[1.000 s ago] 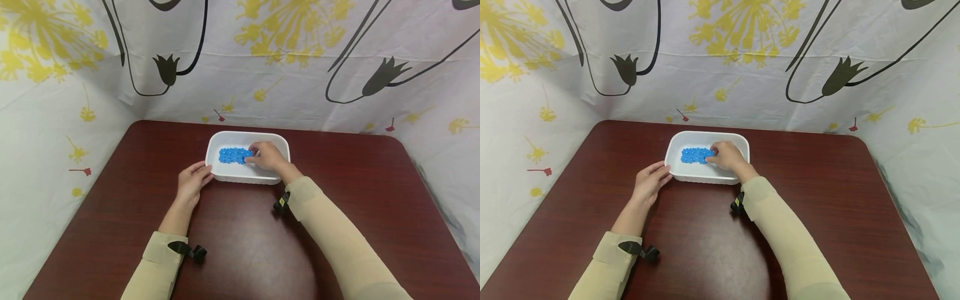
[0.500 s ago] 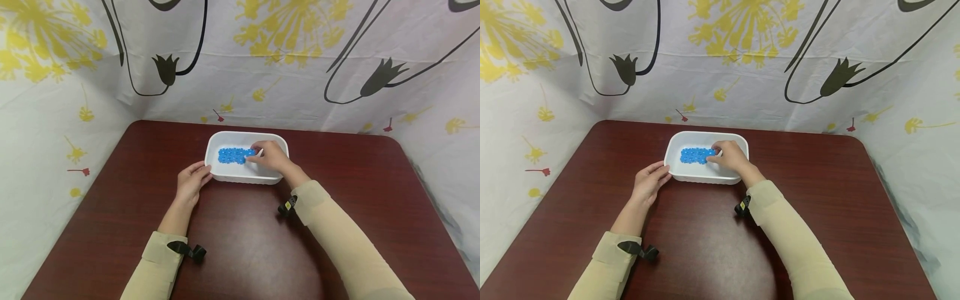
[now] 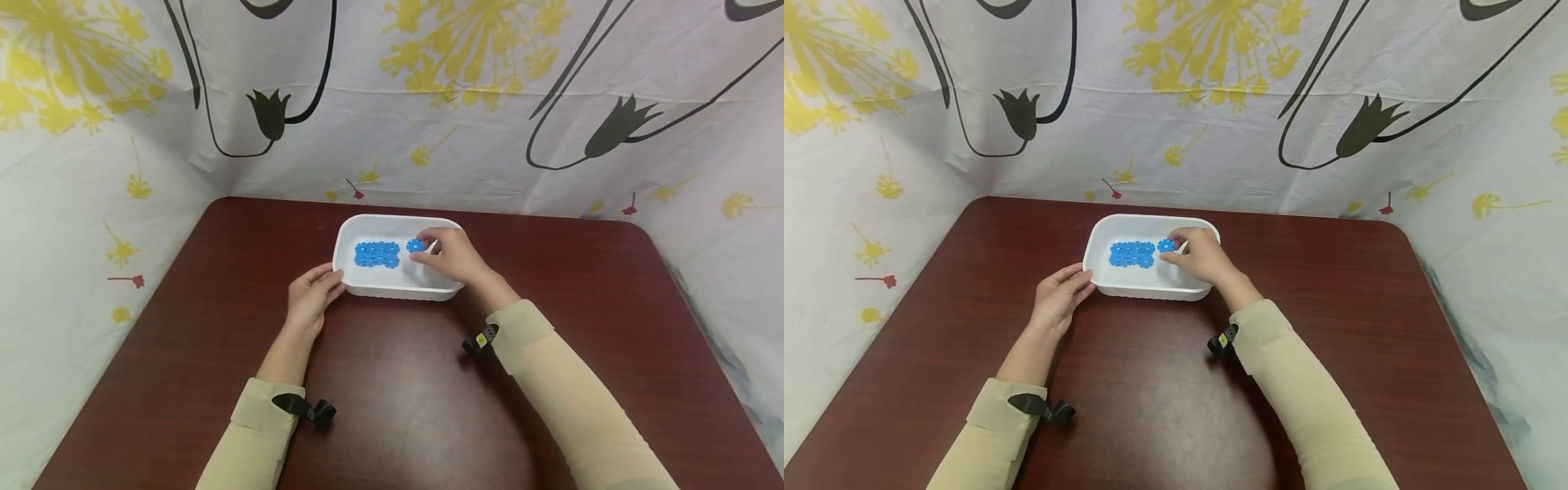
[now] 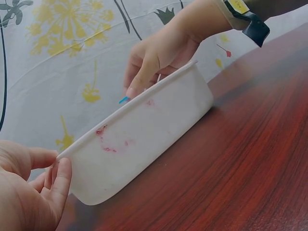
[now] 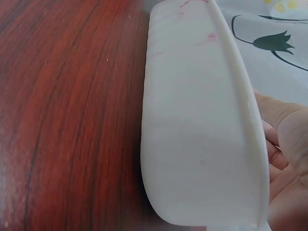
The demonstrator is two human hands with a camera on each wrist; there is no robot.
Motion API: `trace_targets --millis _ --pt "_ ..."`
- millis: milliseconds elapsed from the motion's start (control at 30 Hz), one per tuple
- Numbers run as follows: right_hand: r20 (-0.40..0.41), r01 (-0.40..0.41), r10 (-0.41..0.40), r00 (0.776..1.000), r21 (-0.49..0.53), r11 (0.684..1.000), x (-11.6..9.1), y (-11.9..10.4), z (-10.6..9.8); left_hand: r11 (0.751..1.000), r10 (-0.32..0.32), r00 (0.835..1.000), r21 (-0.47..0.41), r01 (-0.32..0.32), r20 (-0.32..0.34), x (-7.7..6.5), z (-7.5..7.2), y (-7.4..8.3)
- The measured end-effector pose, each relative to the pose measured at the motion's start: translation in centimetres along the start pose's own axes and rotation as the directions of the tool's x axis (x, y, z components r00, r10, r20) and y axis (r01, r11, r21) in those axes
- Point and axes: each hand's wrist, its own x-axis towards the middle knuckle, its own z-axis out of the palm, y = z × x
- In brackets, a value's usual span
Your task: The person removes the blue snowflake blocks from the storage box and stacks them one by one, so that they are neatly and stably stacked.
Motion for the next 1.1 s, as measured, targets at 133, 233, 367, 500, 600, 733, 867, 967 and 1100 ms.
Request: trace_targets --millis 133,233,367,500,600,733,867,967,1100 --pt "-0.026 -0.011 0.012 1.000 0.010 1.000 -0.5 0.0 -0.6 1.000 -0.003 1.000 0.002 0.003 -0.011 0.0 0.0 0.0" --pt "-0.039 -0.032 0.033 0.999 0.018 0.999 -0.9 0.1 -1.1 1.000 -0.006 1.000 0.005 0.006 -0.013 -0.1 0.1 0.0" --pt "-0.050 -0.047 0.048 0.998 0.021 0.999 -1.5 0.6 -1.6 1.000 -0.013 1.000 0.007 0.013 -0.009 -0.2 0.1 0.0" --pt "-0.056 -0.057 0.058 0.997 0.022 0.998 -1.8 1.0 -2.2 1.000 -0.011 1.000 0.006 0.011 -0.011 -0.2 0.2 0.0" --pt "-0.058 -0.072 0.074 0.996 0.028 0.997 -2.1 1.2 -2.6 1.000 -0.006 1.000 -0.006 0.006 -0.016 -0.2 0.3 0.0" --pt "-0.068 -0.085 0.087 0.994 0.035 0.996 -2.5 1.4 -3.2 1.000 -0.006 1.000 -0.017 0.005 -0.017 -0.2 0.2 0.0" --pt "-0.082 -0.081 0.084 0.993 0.050 0.995 -2.8 1.7 -3.7 1.000 -0.010 1.000 -0.013 0.010 -0.013 -0.3 0.2 0.1" --pt "-0.092 -0.083 0.089 0.992 0.071 0.994 -3.0 2.1 -4.0 1.000 -0.013 1.000 0.002 0.013 -0.010 -0.3 0.2 0.2" --pt "-0.100 -0.103 0.111 0.989 0.086 0.991 -3.4 2.7 -4.3 0.999 -0.021 1.000 0.028 0.022 -0.014 -0.3 0.2 0.1"
